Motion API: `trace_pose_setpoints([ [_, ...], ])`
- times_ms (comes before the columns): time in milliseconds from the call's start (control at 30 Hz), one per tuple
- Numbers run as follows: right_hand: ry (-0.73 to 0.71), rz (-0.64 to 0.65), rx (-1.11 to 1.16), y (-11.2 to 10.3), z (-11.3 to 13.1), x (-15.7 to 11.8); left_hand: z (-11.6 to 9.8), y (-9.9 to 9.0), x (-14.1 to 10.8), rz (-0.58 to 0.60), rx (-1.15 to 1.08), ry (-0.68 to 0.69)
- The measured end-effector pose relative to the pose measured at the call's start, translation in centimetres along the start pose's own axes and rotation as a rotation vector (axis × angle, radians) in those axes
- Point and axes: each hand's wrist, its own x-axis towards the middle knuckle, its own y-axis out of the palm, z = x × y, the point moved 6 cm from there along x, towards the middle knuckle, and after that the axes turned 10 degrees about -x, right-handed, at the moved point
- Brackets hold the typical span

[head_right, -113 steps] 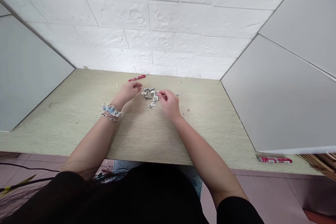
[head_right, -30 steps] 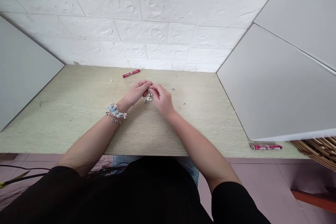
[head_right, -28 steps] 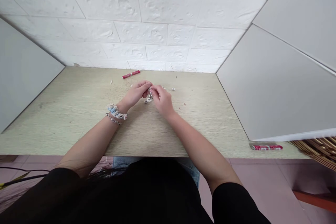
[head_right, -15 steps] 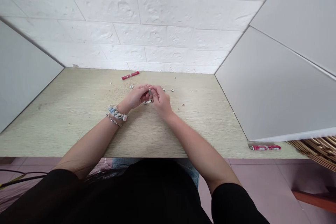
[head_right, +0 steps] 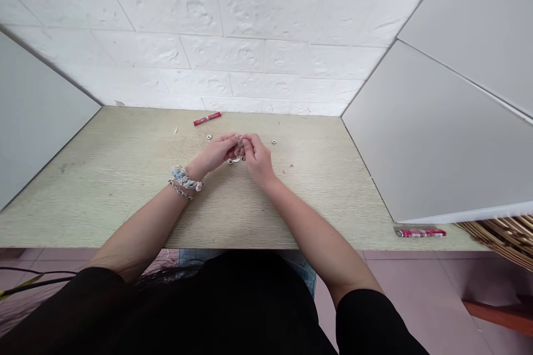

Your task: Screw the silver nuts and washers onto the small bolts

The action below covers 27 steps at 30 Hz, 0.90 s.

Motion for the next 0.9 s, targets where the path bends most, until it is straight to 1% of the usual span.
trace_pose_setpoints([
  [133, 0.018, -0.006, 0.039, -0.2, 0.0, 0.1, -0.3, 0.2, -0.2, -0.009, 0.025, 0.003],
  [267, 0.082, -0.011, 0.076, -0.2, -0.4, 0.2, -0.6, 0.5, -0.3, -0.024, 0.046, 0.004],
  [467, 0.075, -0.006, 0.025, -0.3, -0.4, 0.2, -0.4, 0.5, -0.3, -0.024, 0.079, -0.003],
  [600, 0.115, -0.041, -0.017, -0.6, -0.2, 0.1, -0.8, 0.8, -0.5, -0.005, 0.159, -0.003],
  [700, 0.126, -0.041, -0.020, -0.7, -0.1, 0.1, -1.2, 1.2, -0.7, -0.014, 0.185, -0.006],
  [767, 0.123, -0.035, -0.018, -0.6, -0.2, 0.0, -1.4, 1.3, -0.7, -0.029, 0.129, -0.004],
  [800, 0.124, -0.040, -0.023, -0.7, -0.4, 0.0, -1.5, 1.1, -0.7, -0.050, 0.059, -0.009],
  [867, 0.125, -0.056, -0.032, -0.7, -0.7, 0.0, -1.6, 0.3, -0.5, -0.144, -0.134, -0.010],
  [900, 0.123, -0.061, -0.031, -0.7, -0.8, 0.1, -1.8, -0.5, -0.5, -0.222, -0.234, 0.003],
])
